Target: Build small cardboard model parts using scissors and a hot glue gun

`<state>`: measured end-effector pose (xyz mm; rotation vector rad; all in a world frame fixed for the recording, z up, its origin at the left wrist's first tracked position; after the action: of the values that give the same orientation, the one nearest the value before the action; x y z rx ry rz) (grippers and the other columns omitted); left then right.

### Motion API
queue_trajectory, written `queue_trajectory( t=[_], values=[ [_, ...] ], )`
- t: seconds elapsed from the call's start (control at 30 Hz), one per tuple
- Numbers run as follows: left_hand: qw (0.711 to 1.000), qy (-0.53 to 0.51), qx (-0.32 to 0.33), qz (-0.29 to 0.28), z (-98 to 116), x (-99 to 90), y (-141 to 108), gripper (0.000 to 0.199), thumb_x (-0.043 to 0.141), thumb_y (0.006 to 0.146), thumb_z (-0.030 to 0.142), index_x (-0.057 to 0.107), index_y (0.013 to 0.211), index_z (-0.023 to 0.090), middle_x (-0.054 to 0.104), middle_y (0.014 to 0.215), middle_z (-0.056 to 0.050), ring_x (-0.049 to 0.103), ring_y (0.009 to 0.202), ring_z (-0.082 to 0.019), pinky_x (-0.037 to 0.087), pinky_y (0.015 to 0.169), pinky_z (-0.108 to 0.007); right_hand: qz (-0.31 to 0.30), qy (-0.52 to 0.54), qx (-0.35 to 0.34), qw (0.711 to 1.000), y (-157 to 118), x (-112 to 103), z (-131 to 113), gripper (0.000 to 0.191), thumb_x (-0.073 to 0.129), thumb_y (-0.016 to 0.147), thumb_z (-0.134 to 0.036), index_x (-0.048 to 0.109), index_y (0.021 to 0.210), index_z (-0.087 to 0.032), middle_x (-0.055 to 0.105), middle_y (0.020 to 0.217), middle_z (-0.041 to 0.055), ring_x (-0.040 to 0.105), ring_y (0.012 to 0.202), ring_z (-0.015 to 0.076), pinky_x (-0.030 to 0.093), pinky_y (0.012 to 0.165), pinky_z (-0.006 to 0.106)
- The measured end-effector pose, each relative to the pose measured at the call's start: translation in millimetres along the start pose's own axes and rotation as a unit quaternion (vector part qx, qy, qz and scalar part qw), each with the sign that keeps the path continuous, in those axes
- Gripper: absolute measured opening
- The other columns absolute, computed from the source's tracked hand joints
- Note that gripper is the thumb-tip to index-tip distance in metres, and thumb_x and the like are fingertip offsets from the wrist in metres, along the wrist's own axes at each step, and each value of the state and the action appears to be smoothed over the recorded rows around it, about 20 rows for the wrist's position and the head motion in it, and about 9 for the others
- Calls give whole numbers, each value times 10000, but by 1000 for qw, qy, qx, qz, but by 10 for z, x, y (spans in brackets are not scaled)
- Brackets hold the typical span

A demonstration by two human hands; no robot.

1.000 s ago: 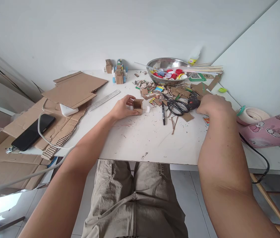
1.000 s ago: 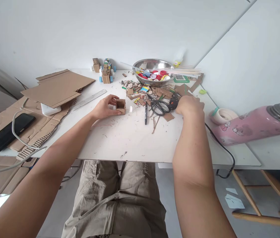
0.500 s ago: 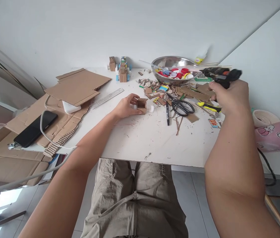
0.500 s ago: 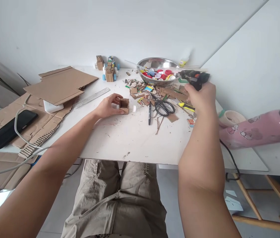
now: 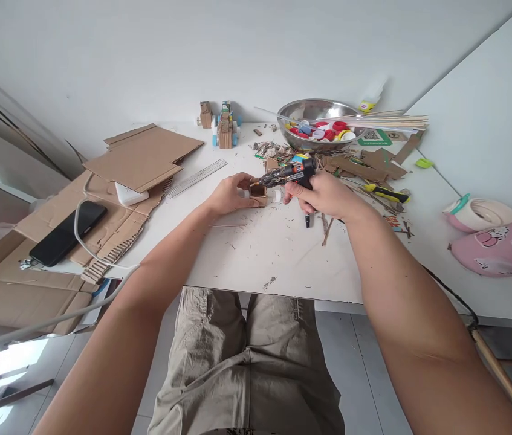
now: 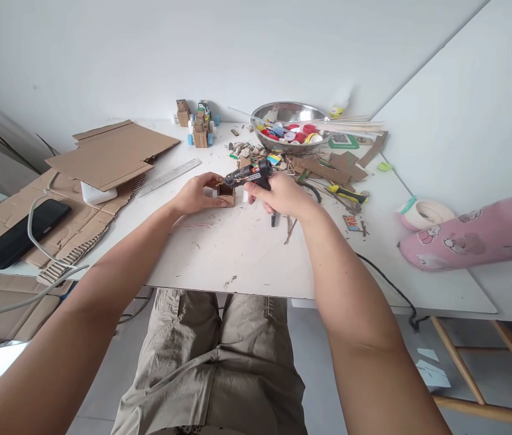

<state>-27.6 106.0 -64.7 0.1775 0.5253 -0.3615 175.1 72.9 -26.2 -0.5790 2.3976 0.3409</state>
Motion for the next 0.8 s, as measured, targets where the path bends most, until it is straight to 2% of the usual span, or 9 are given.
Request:
queue_trajectory(
  t=[0.1, 0.27, 0.43, 0.67, 0.8],
  values=[
    [1000, -14, 4, -3, 5, 7, 2, 565, 981, 595, 423, 754, 1079, 241, 863, 1149, -41, 771, 1184, -306, 595, 1123, -459, 22, -39, -21, 999, 49, 18, 19, 706, 552, 944, -956, 690, 742, -294, 529, 463, -26, 598, 458, 239, 594, 643, 431],
    [1000, -17, 7, -6, -3, 11, 16, 561, 977, 587, 411, 756, 1069, 228, 856, 1154, -63, 772, 1177, -302, 602, 1116, -453, 53, -102, -30, 993, 70, 14, -32, 616, 588, 973, -860, 672, 708, -310, 661, 584, 47, 756, 711, 337, 604, 766, 470],
    [1000, -18, 10, -4, -22, 7, 27, 588, 967, 586, 401, 762, 1105, 218, 851, 1164, -69, 770, 1159, -293, 598, 1106, -450, 72, -115, -30, 990, 77, 27, -55, 531, 640, 985, -769, 651, 734, -301, 746, 686, 78, 804, 864, 380, 613, 845, 488],
    [1000, -22, 13, -8, -29, 8, 29, 566, 976, 573, 422, 755, 1062, 242, 850, 1135, -44, 762, 1146, -293, 591, 1089, -438, 80, -123, -32, 989, 90, 29, -36, 536, 656, 969, -789, 658, 738, -305, 766, 725, 97, 814, 906, 399, 616, 855, 496],
    [1000, -15, 14, -1, -29, -2, 29, 574, 982, 571, 428, 758, 1066, 240, 846, 1135, -44, 762, 1133, -287, 596, 1075, -429, 78, -121, -37, 989, 81, 18, -49, 571, 623, 957, -839, 673, 733, -316, 709, 643, 72, 792, 846, 383, 600, 831, 487]
  ],
)
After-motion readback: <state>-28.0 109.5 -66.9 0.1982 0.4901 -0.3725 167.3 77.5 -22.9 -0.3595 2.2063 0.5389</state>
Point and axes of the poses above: each hand's wrist, its own y-axis towards the middle knuckle, its own x-axis out of the palm, z = x × y, the point moved 7 cm from there along y, towards the middle knuckle
